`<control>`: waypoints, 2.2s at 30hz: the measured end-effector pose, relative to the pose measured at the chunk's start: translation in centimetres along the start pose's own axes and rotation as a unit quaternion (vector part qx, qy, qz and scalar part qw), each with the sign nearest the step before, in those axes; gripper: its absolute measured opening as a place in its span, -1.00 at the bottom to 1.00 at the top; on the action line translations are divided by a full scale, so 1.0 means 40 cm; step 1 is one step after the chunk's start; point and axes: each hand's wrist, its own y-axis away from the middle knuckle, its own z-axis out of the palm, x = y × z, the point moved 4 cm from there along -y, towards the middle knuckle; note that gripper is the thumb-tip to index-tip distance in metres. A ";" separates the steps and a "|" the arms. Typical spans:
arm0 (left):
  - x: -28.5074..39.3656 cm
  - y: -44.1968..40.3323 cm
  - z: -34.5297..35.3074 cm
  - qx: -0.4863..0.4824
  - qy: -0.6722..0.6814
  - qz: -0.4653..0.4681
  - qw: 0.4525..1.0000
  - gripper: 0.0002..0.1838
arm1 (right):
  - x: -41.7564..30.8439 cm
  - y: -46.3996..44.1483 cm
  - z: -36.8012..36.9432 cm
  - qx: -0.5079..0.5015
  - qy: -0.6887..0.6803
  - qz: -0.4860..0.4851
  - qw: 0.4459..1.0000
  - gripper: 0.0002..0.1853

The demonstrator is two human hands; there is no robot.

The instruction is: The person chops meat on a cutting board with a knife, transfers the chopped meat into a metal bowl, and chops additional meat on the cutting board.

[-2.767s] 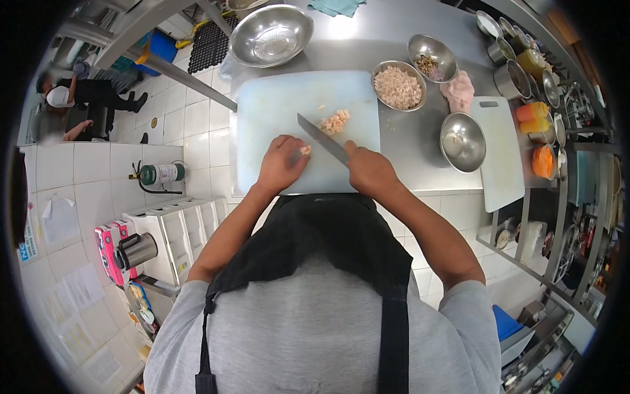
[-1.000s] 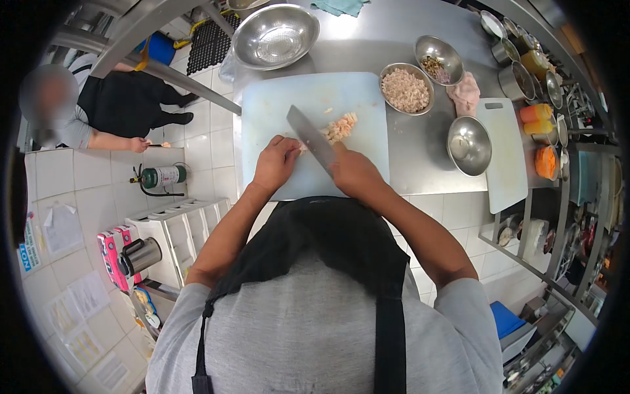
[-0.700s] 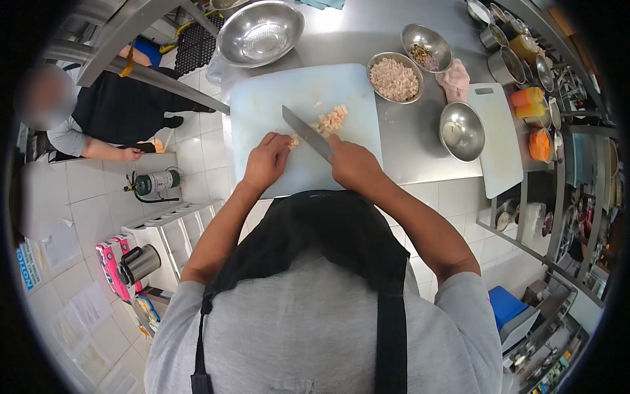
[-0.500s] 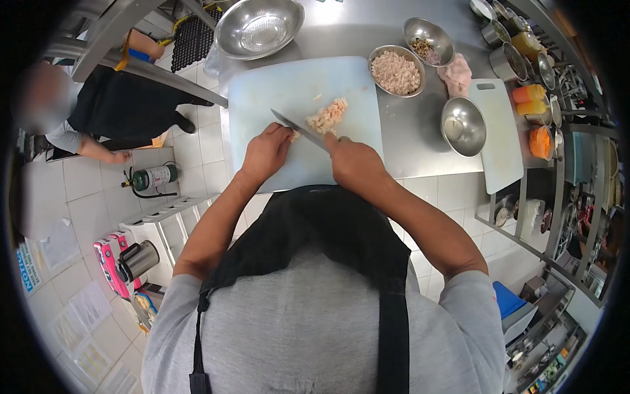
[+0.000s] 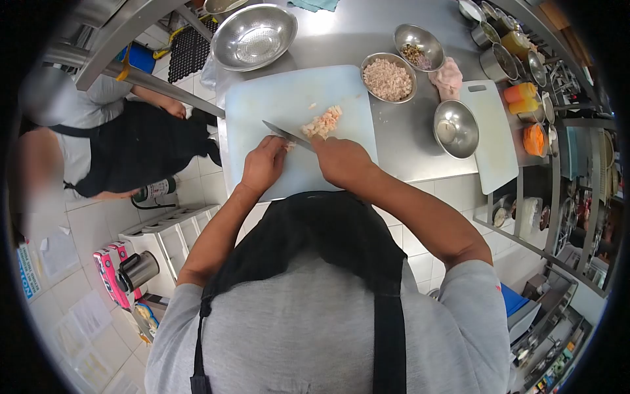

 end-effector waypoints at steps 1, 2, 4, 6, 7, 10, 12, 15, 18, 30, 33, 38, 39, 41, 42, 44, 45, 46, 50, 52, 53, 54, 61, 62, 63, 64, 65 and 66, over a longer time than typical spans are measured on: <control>0.000 -0.001 -0.002 0.001 -0.008 0.013 1.000 -0.83 | 0.000 0.008 0.004 0.016 -0.003 -0.001 1.000 -0.74; -0.001 0.001 -0.002 0.003 -0.005 0.012 1.000 -0.84 | 0.002 0.023 0.016 0.031 -0.005 -0.004 0.999 -0.75; 0.004 0.003 -0.002 0.008 0.001 0.010 1.000 -0.86 | 0.008 0.021 0.049 0.042 -0.001 -0.010 0.999 -0.77; 0.005 0.001 0.005 0.020 0.003 0.018 1.000 -0.88 | 0.024 0.008 0.080 0.043 0.011 -0.005 0.999 -0.78; 0.003 0.002 0.005 0.026 0.002 0.019 0.999 -0.89 | 0.009 0.005 0.049 0.032 0.015 -0.009 0.999 -0.77; 0.001 0.006 0.008 0.041 -0.009 0.017 0.999 -0.89 | -0.012 0.014 0.002 0.020 0.010 -0.012 1.000 -0.74; -0.001 0.014 0.009 0.051 -0.011 0.002 0.999 -0.89 | 0.005 0.025 0.039 0.038 -0.005 -0.012 0.999 -0.72; 0.002 0.018 0.018 0.069 -0.006 -0.009 0.998 -0.89 | 0.032 0.007 0.067 0.034 0.001 -0.038 0.999 -0.70; -0.001 0.030 0.022 0.084 -0.010 -0.021 0.996 -0.90 | -0.011 0.023 -0.007 0.008 0.008 -0.028 1.000 -0.72; -0.007 0.049 0.032 0.108 -0.010 -0.022 0.994 -0.92 | 0.034 0.016 0.066 0.003 -0.054 -0.022 0.998 -0.74; -0.007 0.048 0.031 0.087 -0.022 -0.044 0.995 -0.84 | 0.047 0.016 0.039 -0.005 -0.057 -0.054 0.997 -0.70; 0.021 -0.001 0.001 0.124 -0.025 0.003 0.992 -0.70 | 0.132 0.088 -0.026 0.073 -0.028 0.077 0.994 -0.77; 0.007 -0.018 0.012 0.092 -0.023 0.012 0.995 -0.69 | 0.162 0.093 -0.040 0.104 -0.012 0.102 0.989 -0.77; 0.003 -0.042 0.040 0.041 -0.007 0.018 0.999 -0.69 | 0.221 0.078 -0.054 0.113 0.031 0.124 0.985 -0.77; 0.014 -0.053 0.052 0.021 0.006 0.013 1.000 -0.69 | 0.241 0.069 -0.058 0.118 0.051 0.134 0.982 -0.76; 0.034 -0.067 0.073 0.000 0.016 0.002 1.000 -0.71 | 0.262 0.053 -0.051 0.124 0.058 0.124 0.983 -0.76; 0.058 -0.069 0.079 -0.002 0.014 -0.001 1.000 -0.72 | 0.264 0.054 -0.050 0.126 0.059 0.121 0.983 -0.76; 0.073 -0.070 0.083 -0.005 0.013 -0.005 1.000 -0.72 | 0.264 0.055 -0.044 0.123 0.068 0.118 0.983 -0.75; 0.060 -0.060 0.084 0.006 0.020 0.013 1.000 -0.52 | 0.266 0.052 -0.007 0.120 0.058 0.096 0.986 -0.73; 0.082 -0.053 0.063 0.008 0.014 0.037 0.999 -0.35 | 0.258 0.055 -0.010 0.121 0.054 0.080 0.988 -0.72; 0.088 -0.051 0.065 -0.004 -0.004 0.045 0.999 -0.24 | 0.247 0.062 -0.006 0.116 0.063 0.072 0.989 -0.72; 0.095 -0.052 0.068 -0.015 -0.021 0.052 0.998 -0.13 | 0.237 0.065 -0.008 0.111 0.073 0.063 0.989 -0.71; 0.091 -0.114 0.069 -0.054 -0.079 0.106 0.990 0.33 | 0.250 0.082 -0.028 0.125 -0.041 0.134 0.982 -0.68; 0.092 -0.133 0.064 -0.071 -0.083 0.132 0.985 0.35 | 0.256 0.087 -0.025 0.122 -0.072 0.158 0.977 -0.68; 0.091 -0.156 0.061 -0.088 -0.085 0.160 0.980 0.38 | 0.255 0.091 -0.023 0.120 -0.102 0.183 0.970 -0.67; 0.090 -0.181 0.062 -0.105 -0.086 0.188 0.973 0.40 | 0.249 0.095 -0.020 0.113 -0.112 0.206 0.966 -0.66; 0.091 -0.209 0.067 -0.109 -0.083 0.216 0.967 0.40 | 0.238 0.102 -0.015 0.107 -0.122 0.231 0.959 -0.66; 0.092 -0.238 0.076 -0.116 -0.078 0.244 0.960 0.39 | 0.227 0.112 -0.006 0.101 -0.133 0.258 0.952 -0.65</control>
